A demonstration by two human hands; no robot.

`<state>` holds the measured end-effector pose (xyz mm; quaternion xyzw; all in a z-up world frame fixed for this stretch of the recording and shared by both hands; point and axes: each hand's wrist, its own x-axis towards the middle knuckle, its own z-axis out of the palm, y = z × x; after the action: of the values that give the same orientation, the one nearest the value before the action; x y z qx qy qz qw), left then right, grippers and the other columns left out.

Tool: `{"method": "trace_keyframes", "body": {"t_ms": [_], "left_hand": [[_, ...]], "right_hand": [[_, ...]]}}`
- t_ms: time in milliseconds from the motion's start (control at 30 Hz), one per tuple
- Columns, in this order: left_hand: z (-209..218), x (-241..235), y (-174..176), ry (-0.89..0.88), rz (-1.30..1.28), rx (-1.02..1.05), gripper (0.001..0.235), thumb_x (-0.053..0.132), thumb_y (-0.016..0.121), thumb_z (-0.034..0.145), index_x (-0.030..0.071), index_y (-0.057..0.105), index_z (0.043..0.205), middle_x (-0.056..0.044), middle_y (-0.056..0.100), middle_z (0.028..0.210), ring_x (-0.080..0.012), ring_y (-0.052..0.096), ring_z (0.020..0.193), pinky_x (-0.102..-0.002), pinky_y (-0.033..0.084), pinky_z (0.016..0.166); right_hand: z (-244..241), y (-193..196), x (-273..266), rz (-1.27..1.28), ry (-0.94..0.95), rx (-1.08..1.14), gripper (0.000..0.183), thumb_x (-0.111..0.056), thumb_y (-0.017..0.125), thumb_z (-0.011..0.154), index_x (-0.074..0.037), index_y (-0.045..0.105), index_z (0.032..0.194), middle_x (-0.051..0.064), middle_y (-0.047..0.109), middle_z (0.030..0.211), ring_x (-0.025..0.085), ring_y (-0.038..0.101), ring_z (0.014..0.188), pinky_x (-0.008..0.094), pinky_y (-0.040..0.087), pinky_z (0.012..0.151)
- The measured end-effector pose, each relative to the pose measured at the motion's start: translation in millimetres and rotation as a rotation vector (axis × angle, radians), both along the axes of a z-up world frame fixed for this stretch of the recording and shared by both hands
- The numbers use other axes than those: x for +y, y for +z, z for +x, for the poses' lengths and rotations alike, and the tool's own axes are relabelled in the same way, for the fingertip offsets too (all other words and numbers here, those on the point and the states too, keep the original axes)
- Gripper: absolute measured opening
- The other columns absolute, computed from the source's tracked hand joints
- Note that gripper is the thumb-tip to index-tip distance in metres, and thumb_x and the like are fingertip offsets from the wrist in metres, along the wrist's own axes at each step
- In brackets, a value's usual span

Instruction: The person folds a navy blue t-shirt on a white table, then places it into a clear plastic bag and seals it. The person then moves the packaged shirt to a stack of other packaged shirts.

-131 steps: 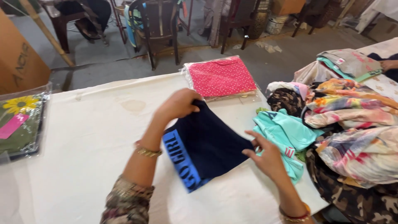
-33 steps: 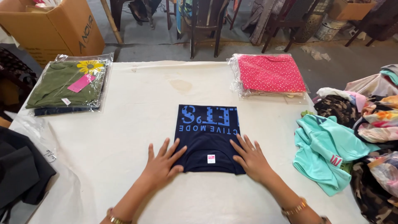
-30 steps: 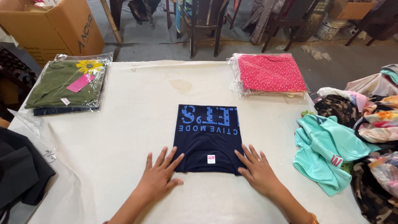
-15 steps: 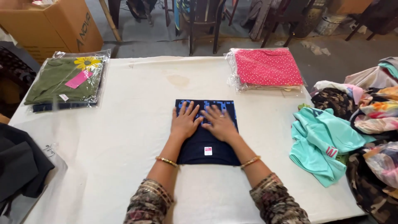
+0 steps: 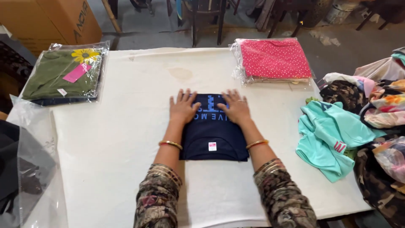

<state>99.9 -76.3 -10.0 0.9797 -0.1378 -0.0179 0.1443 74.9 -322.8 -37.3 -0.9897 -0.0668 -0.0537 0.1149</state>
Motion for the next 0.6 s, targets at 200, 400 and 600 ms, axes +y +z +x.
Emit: {"method": "trace_keyframes", "body": {"t_ms": [200, 400, 600], "left_hand": [[-83.6, 47.6, -0.4, -0.422, -0.04, -0.148, 0.068, 0.051, 0.048, 0.099, 0.026, 0.031, 0.161, -0.004, 0.02, 0.17, -0.029, 0.011, 0.157, -0.062, 0.006, 0.122], [-191.1, 95.5, 16.5, -0.532, -0.048, -0.033, 0.069, 0.051, 0.058, 0.096, 0.027, 0.033, 0.157, -0.008, 0.021, 0.167, -0.0336, 0.009, 0.154, -0.057, 0.011, 0.118], [-249.0, 142.4, 58.8, -0.543, -0.008, 0.396, 0.066, 0.048, 0.063, 0.088, 0.024, 0.048, 0.148, -0.004, 0.029, 0.166, -0.0257, 0.018, 0.156, -0.055, 0.013, 0.124]], "right_hand": [[-106.3, 15.4, 10.8, -0.04, 0.311, -0.187, 0.079, -0.055, 0.049, 0.098, -0.016, 0.027, 0.163, 0.014, 0.018, 0.172, 0.038, 0.008, 0.159, 0.061, 0.012, 0.121], [-228.8, 66.7, 20.5, -0.094, 0.341, 0.247, 0.082, -0.05, 0.062, 0.095, -0.019, 0.021, 0.16, 0.012, 0.009, 0.168, 0.033, 0.002, 0.155, 0.056, 0.008, 0.12], [-247.0, 71.0, -18.0, -0.027, 0.573, 0.467, 0.08, -0.044, 0.08, 0.086, -0.024, 0.046, 0.155, 0.012, 0.022, 0.171, 0.036, 0.014, 0.157, 0.051, 0.023, 0.117]]}}
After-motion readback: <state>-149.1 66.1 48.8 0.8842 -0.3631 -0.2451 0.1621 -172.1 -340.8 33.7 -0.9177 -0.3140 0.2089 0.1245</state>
